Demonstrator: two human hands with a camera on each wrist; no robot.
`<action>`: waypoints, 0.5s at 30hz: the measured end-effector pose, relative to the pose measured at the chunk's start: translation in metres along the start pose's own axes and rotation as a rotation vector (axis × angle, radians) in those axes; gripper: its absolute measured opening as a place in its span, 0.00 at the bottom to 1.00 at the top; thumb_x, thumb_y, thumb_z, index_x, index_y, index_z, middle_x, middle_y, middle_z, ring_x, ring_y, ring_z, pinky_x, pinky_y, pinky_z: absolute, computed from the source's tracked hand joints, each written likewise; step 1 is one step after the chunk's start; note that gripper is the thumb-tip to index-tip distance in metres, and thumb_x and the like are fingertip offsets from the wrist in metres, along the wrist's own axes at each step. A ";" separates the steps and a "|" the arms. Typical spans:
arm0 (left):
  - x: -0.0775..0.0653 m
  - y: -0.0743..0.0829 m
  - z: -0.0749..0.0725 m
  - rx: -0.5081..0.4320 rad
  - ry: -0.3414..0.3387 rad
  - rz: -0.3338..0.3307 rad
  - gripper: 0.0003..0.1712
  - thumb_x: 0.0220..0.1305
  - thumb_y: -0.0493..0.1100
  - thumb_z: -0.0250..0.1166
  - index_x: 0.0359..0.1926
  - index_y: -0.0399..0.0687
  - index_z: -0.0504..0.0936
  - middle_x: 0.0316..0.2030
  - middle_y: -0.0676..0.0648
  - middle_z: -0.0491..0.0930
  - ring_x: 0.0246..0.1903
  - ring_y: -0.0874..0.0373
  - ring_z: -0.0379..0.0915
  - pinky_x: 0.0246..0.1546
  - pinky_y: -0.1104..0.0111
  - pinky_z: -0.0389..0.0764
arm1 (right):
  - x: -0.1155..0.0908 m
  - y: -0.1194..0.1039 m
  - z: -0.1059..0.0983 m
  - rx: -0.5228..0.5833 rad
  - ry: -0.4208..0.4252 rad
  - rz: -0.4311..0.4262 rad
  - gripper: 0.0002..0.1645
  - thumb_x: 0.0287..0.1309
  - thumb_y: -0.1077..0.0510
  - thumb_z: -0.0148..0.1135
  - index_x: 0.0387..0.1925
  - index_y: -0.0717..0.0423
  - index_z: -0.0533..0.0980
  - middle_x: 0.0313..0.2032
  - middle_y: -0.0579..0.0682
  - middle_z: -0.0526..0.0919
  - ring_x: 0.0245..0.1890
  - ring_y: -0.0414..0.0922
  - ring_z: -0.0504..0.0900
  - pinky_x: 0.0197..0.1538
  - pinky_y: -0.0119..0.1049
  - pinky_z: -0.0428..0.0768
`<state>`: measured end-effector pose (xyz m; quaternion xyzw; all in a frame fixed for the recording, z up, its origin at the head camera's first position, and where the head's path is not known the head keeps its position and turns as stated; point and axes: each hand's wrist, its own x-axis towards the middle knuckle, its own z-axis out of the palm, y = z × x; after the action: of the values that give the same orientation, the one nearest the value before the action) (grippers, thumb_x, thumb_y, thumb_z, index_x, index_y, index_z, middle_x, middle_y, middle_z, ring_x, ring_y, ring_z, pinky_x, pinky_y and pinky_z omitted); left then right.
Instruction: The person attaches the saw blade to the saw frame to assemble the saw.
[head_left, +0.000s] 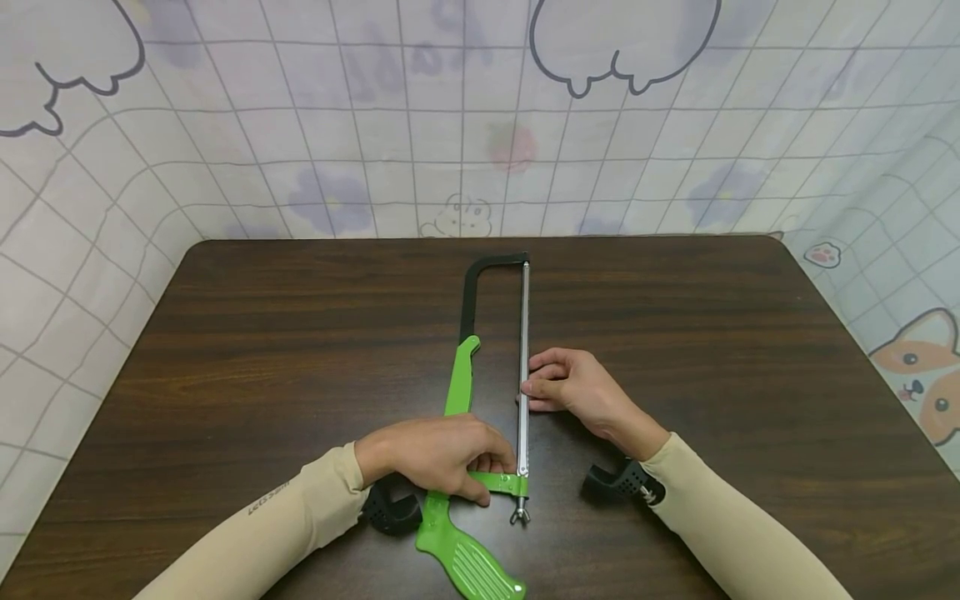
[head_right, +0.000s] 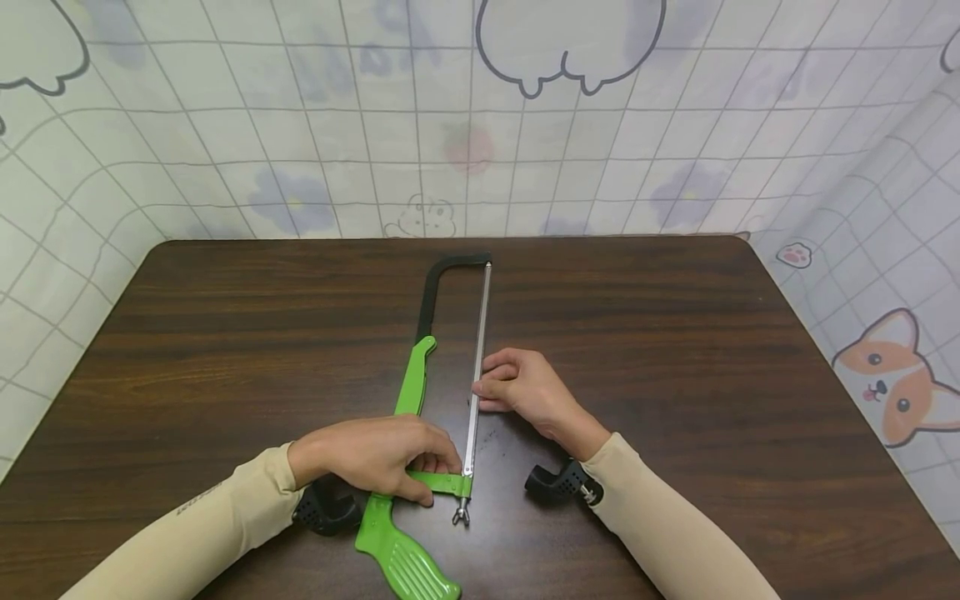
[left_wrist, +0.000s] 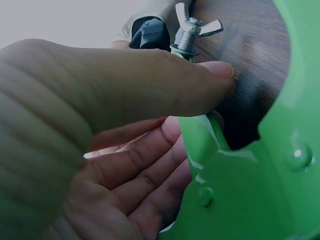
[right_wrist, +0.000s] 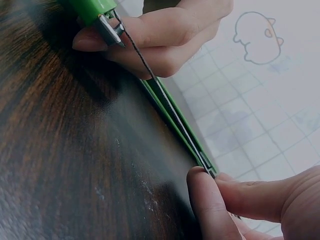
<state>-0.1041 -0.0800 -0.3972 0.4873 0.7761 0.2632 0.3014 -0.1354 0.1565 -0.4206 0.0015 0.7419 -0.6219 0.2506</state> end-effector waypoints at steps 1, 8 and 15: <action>0.000 0.000 0.000 0.000 0.000 0.000 0.18 0.61 0.42 0.74 0.52 0.47 0.85 0.37 0.55 0.83 0.33 0.74 0.71 0.39 0.81 0.75 | 0.000 0.001 0.000 0.001 -0.002 0.002 0.24 0.67 0.67 0.64 0.60 0.73 0.69 0.37 0.50 0.85 0.35 0.37 0.88 0.44 0.34 0.88; -0.001 0.000 0.002 -0.021 -0.009 -0.002 0.18 0.62 0.41 0.74 0.53 0.46 0.85 0.38 0.54 0.83 0.33 0.74 0.71 0.40 0.80 0.76 | 0.000 0.003 0.001 -0.017 -0.002 0.010 0.25 0.66 0.67 0.64 0.60 0.73 0.69 0.38 0.52 0.86 0.36 0.38 0.88 0.44 0.36 0.89; 0.000 -0.001 0.000 -0.025 -0.010 0.007 0.17 0.63 0.41 0.73 0.53 0.47 0.85 0.38 0.54 0.84 0.33 0.73 0.72 0.40 0.80 0.76 | 0.001 0.000 0.000 -0.045 0.011 0.014 0.26 0.66 0.66 0.65 0.61 0.71 0.69 0.42 0.56 0.86 0.37 0.39 0.89 0.46 0.37 0.89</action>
<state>-0.1051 -0.0804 -0.3978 0.4875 0.7696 0.2715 0.3104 -0.1359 0.1559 -0.4209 0.0044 0.7570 -0.6034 0.2506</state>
